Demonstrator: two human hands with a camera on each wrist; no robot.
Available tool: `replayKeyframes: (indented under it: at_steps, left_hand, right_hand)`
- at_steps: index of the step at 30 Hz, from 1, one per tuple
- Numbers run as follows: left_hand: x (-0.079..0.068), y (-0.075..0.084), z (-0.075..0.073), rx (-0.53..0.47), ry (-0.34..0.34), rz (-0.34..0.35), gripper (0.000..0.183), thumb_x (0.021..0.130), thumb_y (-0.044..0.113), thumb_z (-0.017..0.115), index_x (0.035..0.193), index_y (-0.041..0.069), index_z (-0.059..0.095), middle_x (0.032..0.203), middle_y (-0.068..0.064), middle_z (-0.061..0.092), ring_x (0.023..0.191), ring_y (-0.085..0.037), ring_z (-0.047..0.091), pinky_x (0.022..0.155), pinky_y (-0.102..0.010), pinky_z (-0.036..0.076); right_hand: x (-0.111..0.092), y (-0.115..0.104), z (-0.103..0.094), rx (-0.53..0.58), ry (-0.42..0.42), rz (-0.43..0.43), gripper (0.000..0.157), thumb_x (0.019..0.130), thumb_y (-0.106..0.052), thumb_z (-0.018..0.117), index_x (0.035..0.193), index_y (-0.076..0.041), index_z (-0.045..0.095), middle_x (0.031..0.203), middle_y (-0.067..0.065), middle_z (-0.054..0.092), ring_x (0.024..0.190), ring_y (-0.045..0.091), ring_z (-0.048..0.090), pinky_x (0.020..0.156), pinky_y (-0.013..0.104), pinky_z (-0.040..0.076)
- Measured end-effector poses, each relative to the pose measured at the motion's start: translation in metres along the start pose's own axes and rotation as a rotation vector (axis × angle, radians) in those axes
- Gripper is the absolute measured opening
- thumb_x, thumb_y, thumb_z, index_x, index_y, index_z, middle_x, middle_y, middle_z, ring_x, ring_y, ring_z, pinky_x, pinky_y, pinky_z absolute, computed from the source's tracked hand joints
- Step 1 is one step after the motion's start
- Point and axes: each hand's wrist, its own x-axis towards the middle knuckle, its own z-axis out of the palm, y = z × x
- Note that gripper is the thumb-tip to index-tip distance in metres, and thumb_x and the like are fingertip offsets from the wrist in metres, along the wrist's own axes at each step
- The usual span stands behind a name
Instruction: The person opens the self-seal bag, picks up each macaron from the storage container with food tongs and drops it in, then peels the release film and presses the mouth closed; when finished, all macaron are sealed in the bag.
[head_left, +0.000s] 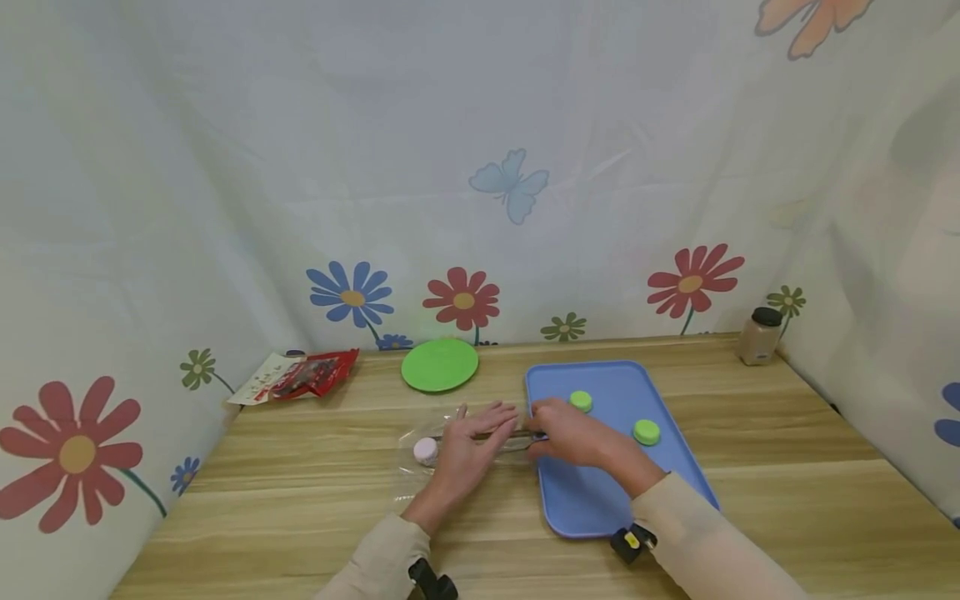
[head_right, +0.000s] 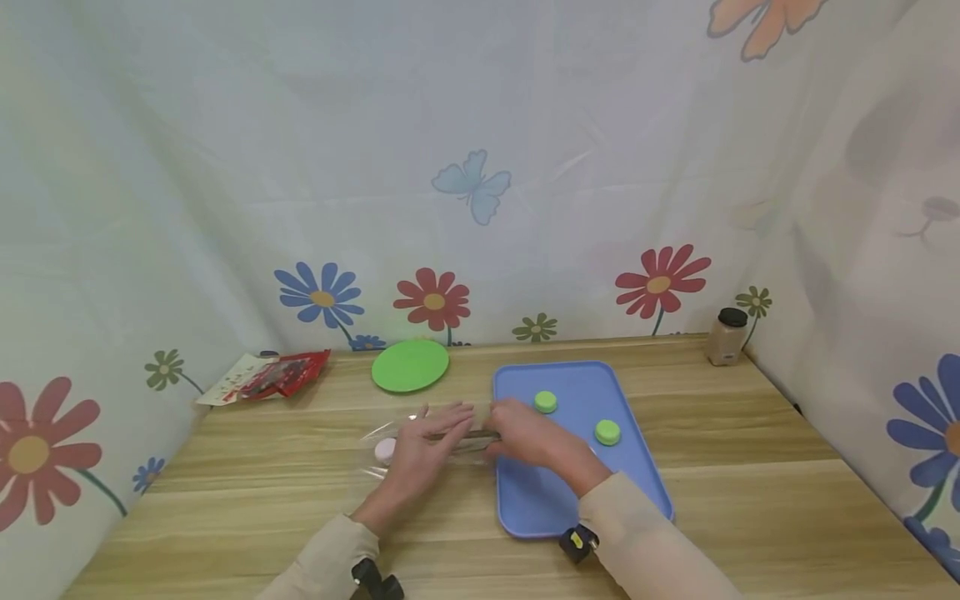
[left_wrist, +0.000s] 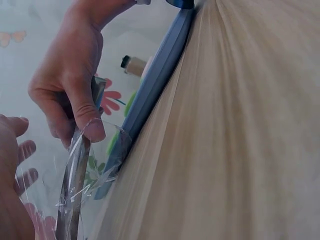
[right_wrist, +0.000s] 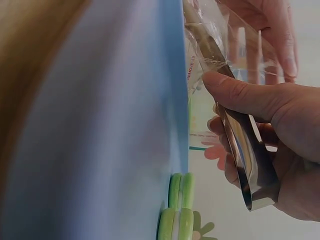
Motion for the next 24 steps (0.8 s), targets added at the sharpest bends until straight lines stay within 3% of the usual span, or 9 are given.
replayKeyframes:
  at_steps: [6,12,17,24]
  left_hand:
    - [-0.0005,0.0010,0.0017,-0.009,-0.028,0.029,0.021,0.093,0.020,0.073,0.110,0.009,0.078,0.113,-0.005,0.073,0.118,-0.028,0.064,0.116,-0.065,0.015]
    - [-0.0005,-0.0034,0.0014,0.024,-0.013,-0.034,0.019,0.092,0.020,0.074,0.108,0.011,0.079,0.113,-0.004,0.073,0.117,-0.025,0.064,0.117,-0.063,0.015]
    - [0.0009,-0.0060,0.0001,0.034,-0.006,-0.041,0.020,0.092,0.020,0.074,0.108,0.010,0.079,0.114,-0.004,0.073,0.118,-0.028,0.064,0.117,-0.063,0.014]
    - [0.0000,-0.0039,-0.0012,0.030,-0.006,-0.030,0.021,0.092,0.020,0.075,0.109,0.007,0.078,0.116,-0.005,0.072,0.118,-0.031,0.064,0.116,-0.065,0.015]
  right_hand:
    - [0.0002,-0.0020,0.0008,0.012,0.018,-0.002,0.024,0.087,-0.017,0.079,0.104,0.000,0.076,0.078,0.000,0.055,0.069,0.009,0.047,0.058,0.024,0.042]
    - [0.0010,-0.0021,0.0006,0.036,0.041,-0.021,0.020,0.087,-0.017,0.079,0.098,-0.002,0.075,0.082,0.003,0.058,0.073,0.013,0.050,0.061,0.026,0.043]
    - [0.0022,-0.0016,0.0005,0.047,0.049,-0.030,0.018,0.087,-0.017,0.080,0.096,-0.002,0.075,0.088,0.005,0.063,0.081,0.021,0.058,0.066,0.029,0.047]
    - [0.0009,-0.0012,-0.0010,-0.001,0.026,-0.002,0.021,0.087,-0.017,0.080,0.099,0.000,0.076,0.085,0.004,0.061,0.075,0.013,0.053,0.064,0.027,0.047]
